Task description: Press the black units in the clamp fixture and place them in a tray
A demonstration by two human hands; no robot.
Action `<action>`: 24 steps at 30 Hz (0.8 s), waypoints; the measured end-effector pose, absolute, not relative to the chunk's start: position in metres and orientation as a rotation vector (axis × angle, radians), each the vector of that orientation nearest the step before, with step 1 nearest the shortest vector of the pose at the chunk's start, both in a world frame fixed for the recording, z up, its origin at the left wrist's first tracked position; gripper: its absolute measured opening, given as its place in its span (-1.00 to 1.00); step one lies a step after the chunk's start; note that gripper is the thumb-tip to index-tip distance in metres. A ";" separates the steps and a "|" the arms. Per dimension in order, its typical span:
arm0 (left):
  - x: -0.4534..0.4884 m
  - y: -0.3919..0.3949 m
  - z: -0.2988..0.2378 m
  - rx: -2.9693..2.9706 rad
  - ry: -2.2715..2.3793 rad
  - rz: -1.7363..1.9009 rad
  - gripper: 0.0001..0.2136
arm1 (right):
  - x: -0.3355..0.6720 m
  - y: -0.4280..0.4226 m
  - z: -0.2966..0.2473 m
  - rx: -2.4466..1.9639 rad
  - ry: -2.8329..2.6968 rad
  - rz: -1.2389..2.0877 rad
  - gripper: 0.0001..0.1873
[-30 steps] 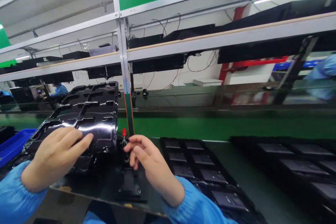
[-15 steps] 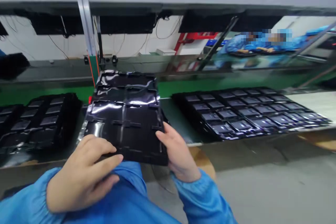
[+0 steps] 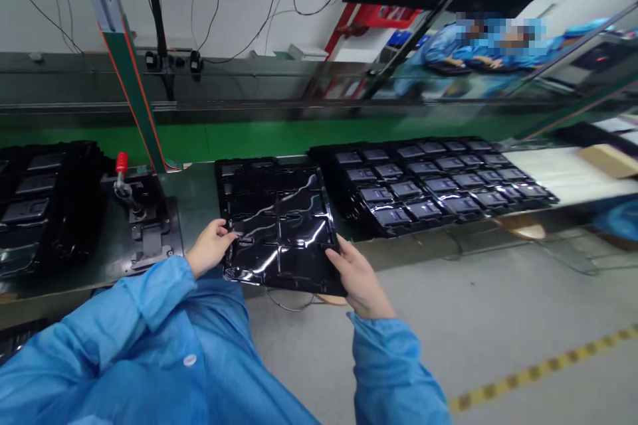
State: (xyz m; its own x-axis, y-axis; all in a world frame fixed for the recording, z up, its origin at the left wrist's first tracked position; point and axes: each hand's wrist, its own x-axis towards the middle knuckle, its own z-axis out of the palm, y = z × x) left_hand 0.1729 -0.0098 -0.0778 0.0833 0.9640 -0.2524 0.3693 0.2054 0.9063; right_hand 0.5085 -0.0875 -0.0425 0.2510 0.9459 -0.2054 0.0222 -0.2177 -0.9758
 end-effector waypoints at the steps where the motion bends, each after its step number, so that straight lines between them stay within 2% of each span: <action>1: 0.174 -0.002 -0.083 1.341 1.484 0.735 -0.60 | 0.511 -0.077 -0.046 -1.501 -0.961 1.150 -0.19; 4: 0.175 0.015 -0.094 1.367 1.511 0.732 -0.63 | 0.519 -0.045 -0.057 -1.481 -1.025 1.160 -0.21; 7: 0.176 0.022 -0.101 1.414 1.521 0.759 -0.56 | 0.529 -0.012 -0.074 -1.510 -1.119 1.089 -0.19; 11: 0.182 0.022 -0.108 1.431 1.542 0.785 -0.46 | 0.544 0.022 -0.103 -1.775 -1.354 0.717 -0.16; 14: 0.185 0.018 -0.112 1.440 1.545 0.804 -0.43 | 0.550 0.034 -0.117 -1.855 -1.447 0.550 -0.23; 17: 0.183 0.016 -0.116 1.450 1.532 0.806 -0.43 | 0.549 0.039 -0.125 -1.843 -1.490 0.545 -0.28; 24: 0.186 0.016 -0.113 1.395 1.516 0.799 -0.43 | 0.533 0.041 -0.110 -1.878 -1.498 0.544 -0.20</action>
